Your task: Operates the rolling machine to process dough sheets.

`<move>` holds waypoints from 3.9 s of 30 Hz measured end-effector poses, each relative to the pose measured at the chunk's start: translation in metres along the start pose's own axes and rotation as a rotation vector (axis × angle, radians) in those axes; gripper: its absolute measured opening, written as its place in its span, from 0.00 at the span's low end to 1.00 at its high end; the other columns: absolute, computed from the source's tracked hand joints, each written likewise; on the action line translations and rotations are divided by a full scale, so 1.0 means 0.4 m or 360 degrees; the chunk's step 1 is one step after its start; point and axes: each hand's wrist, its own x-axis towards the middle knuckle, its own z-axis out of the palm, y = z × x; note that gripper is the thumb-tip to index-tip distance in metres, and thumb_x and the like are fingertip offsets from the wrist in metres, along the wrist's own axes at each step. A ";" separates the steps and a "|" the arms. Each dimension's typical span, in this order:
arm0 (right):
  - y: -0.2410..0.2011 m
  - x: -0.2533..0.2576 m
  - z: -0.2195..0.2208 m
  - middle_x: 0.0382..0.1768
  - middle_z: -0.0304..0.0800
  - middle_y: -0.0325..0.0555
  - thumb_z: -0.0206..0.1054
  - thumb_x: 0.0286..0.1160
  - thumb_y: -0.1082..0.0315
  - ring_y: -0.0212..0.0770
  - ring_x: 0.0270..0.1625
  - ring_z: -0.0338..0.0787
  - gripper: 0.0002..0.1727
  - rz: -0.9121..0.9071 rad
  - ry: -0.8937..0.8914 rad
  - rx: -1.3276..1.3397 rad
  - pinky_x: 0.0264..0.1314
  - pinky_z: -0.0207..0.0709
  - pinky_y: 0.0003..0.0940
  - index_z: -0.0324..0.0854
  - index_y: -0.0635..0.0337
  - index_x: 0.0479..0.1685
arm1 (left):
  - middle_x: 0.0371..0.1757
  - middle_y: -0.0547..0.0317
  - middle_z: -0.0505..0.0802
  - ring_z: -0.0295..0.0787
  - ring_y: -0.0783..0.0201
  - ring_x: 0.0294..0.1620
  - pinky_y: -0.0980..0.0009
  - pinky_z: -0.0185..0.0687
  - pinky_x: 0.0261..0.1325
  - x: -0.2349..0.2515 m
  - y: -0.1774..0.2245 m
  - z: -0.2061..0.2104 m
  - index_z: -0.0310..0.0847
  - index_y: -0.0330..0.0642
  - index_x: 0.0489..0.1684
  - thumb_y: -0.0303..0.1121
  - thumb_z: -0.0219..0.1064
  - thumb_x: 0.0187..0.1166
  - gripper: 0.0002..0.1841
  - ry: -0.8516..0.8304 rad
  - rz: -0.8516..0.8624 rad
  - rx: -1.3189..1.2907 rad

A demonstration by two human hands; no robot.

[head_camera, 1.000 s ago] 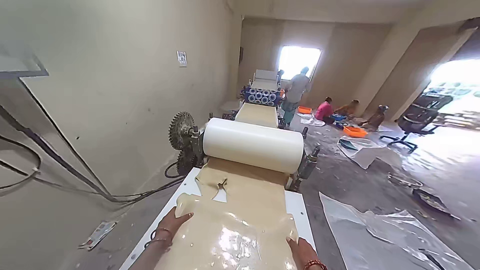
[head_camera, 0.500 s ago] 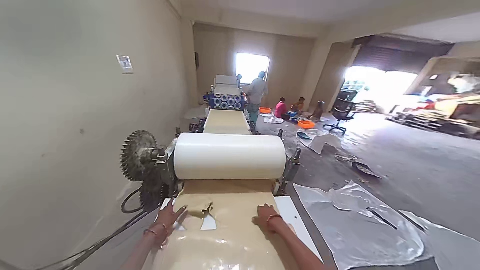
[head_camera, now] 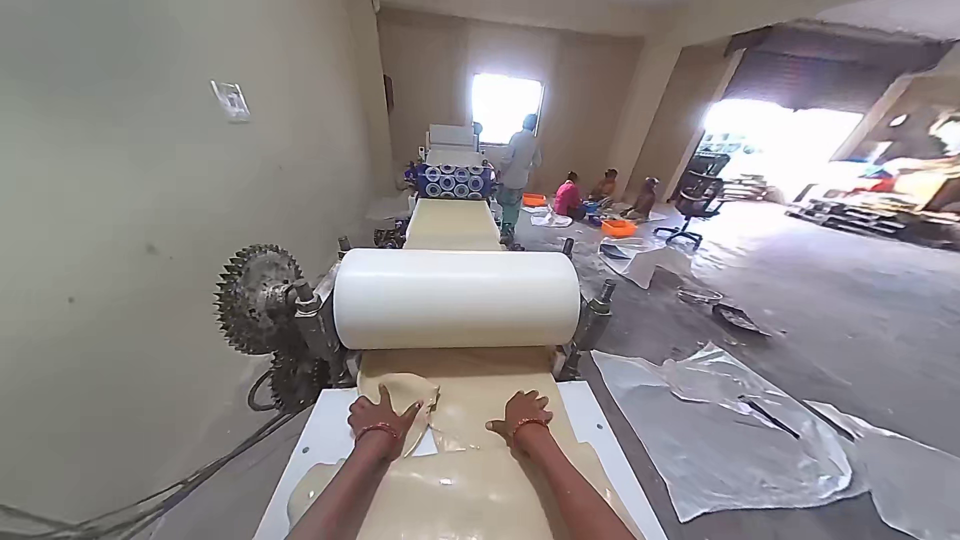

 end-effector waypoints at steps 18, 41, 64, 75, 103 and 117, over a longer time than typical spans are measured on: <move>-0.008 0.026 0.002 0.87 0.49 0.83 0.79 0.51 0.27 0.79 0.89 0.54 0.73 0.0004 0.0078 0.0071 0.80 0.61 0.75 0.53 0.79 0.87 | 0.94 0.56 0.62 0.41 0.40 0.96 0.31 0.33 0.90 0.077 0.024 -0.014 0.52 0.61 0.95 0.42 0.50 0.93 0.30 -0.0127 0.1268 0.0295; -0.034 0.060 0.004 0.88 0.47 0.82 0.77 0.49 0.23 0.78 0.89 0.53 0.76 0.0087 0.0108 0.0038 0.80 0.61 0.74 0.51 0.77 0.88 | 0.93 0.50 0.64 0.46 0.37 0.94 0.26 0.32 0.87 0.107 0.066 -0.002 0.56 0.61 0.93 0.47 0.47 0.94 0.28 -0.0097 0.1171 0.0327; -0.056 0.082 -0.009 0.86 0.46 0.87 0.77 0.45 0.21 0.80 0.89 0.53 0.80 0.0142 0.0124 0.0058 0.79 0.61 0.75 0.48 0.85 0.86 | 0.91 0.52 0.68 0.51 0.41 0.94 0.33 0.40 0.90 0.059 0.066 0.007 0.65 0.58 0.90 0.42 0.48 0.91 0.26 0.0065 0.1048 0.0172; -0.063 0.109 -0.009 0.87 0.43 0.86 0.76 0.45 0.19 0.81 0.90 0.50 0.82 0.0134 0.0118 0.0036 0.79 0.59 0.78 0.45 0.82 0.88 | 0.84 0.49 0.77 0.64 0.41 0.87 0.41 0.60 0.84 0.060 0.064 -0.034 0.74 0.49 0.82 0.42 0.60 0.78 0.29 0.0011 0.1168 0.0218; -0.079 0.165 -0.027 0.86 0.48 0.85 0.76 0.46 0.20 0.82 0.90 0.47 0.76 0.0064 0.0133 0.0047 0.77 0.53 0.84 0.55 0.80 0.85 | 0.87 0.53 0.74 0.69 0.41 0.86 0.36 0.72 0.76 0.024 0.051 -0.104 0.70 0.48 0.86 0.37 0.74 0.69 0.38 -0.0423 0.1143 0.0473; -0.068 0.165 -0.017 0.88 0.48 0.83 0.73 0.50 0.19 0.82 0.91 0.43 0.75 -0.0014 0.0202 0.0040 0.79 0.49 0.86 0.55 0.78 0.87 | 0.90 0.52 0.69 0.69 0.39 0.85 0.35 0.75 0.74 0.038 0.061 -0.096 0.63 0.48 0.90 0.56 0.82 0.62 0.51 -0.0432 0.1086 0.0433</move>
